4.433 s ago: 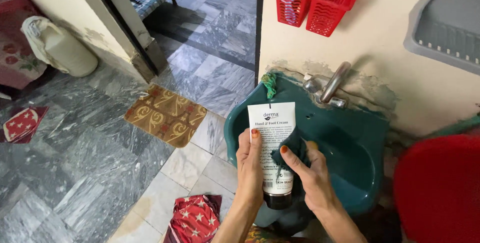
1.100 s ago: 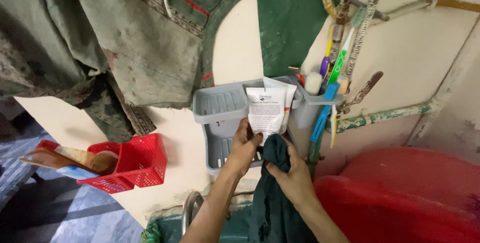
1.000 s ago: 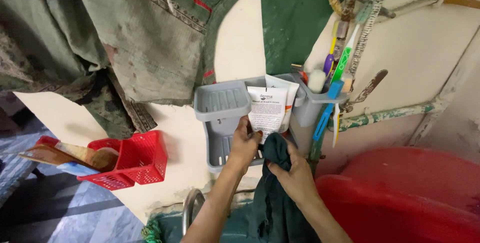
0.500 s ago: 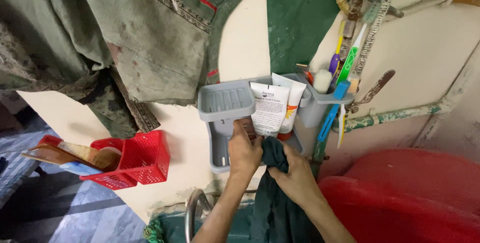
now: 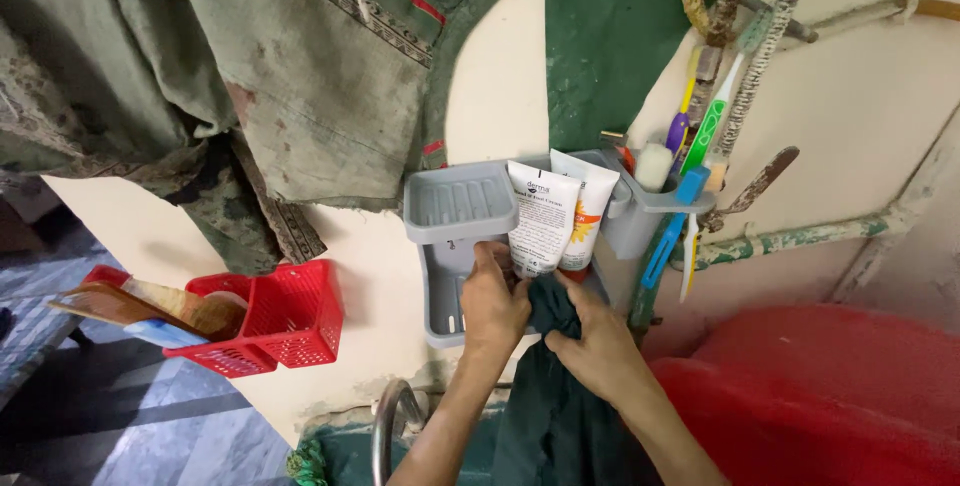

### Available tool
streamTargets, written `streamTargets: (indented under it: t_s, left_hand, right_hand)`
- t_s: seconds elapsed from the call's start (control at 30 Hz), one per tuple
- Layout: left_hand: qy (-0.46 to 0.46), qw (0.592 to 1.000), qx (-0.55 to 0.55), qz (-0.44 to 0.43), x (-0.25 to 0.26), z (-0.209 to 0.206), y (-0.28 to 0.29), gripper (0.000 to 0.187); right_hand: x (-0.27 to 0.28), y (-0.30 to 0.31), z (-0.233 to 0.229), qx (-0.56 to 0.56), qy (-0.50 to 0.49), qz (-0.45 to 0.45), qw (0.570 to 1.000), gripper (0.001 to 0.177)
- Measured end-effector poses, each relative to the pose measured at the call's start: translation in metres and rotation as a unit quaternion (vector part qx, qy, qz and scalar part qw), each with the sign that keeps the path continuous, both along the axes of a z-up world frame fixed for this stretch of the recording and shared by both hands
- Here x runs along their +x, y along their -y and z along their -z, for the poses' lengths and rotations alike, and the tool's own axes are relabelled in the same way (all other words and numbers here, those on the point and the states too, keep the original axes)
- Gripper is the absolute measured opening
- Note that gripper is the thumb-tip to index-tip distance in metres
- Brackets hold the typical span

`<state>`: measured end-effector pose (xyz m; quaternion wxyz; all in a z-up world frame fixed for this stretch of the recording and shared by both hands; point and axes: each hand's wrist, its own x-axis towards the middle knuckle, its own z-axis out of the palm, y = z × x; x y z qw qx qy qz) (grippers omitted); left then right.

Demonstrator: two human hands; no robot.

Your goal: The person wipes the surfaces of cosmetic tubes and a spray bottle with a cloth at a sink. They handle a tube of sunblock, a tube of foot cream, and a black spray bottle, wiping each one and then placing the tubes into a plastic wall-mounted shelf.

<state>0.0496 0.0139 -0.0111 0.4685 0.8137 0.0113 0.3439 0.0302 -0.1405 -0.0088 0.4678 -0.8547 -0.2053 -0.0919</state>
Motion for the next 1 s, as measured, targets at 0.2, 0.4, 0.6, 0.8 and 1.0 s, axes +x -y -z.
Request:
streamTargets:
  t_s: [0.2,0.4,0.6,0.8,1.0]
  left_hand:
    - [-0.036,0.999,0.035,-0.020,0.006,0.008,0.000,0.047]
    - [-0.017,1.000,0.024,0.001,0.008,0.010,-0.001,0.047]
    - [-0.051,0.997,0.048,-0.012,-0.003,-0.001,-0.001,0.060]
    - [-0.017,0.999,0.050,-0.010,-0.046,-0.014,0.000,0.057]
    - [0.049,0.997,0.007,0.056,-0.113,-0.012,0.006,0.045]
  right_hand:
    - [0.007,0.000,0.004,-0.047,-0.001,0.013,0.999,0.086]
    - [0.008,-0.002,0.001,-0.041,0.004,0.012,0.999,0.085]
    - [-0.015,-0.001,-0.011,0.015,-0.006,0.025,1.000,0.076]
    - [-0.053,0.008,-0.004,0.080,-0.003,0.020,0.997,0.067]
    - [-0.095,0.023,0.004,0.106,-0.087,-0.030,0.990,0.058]
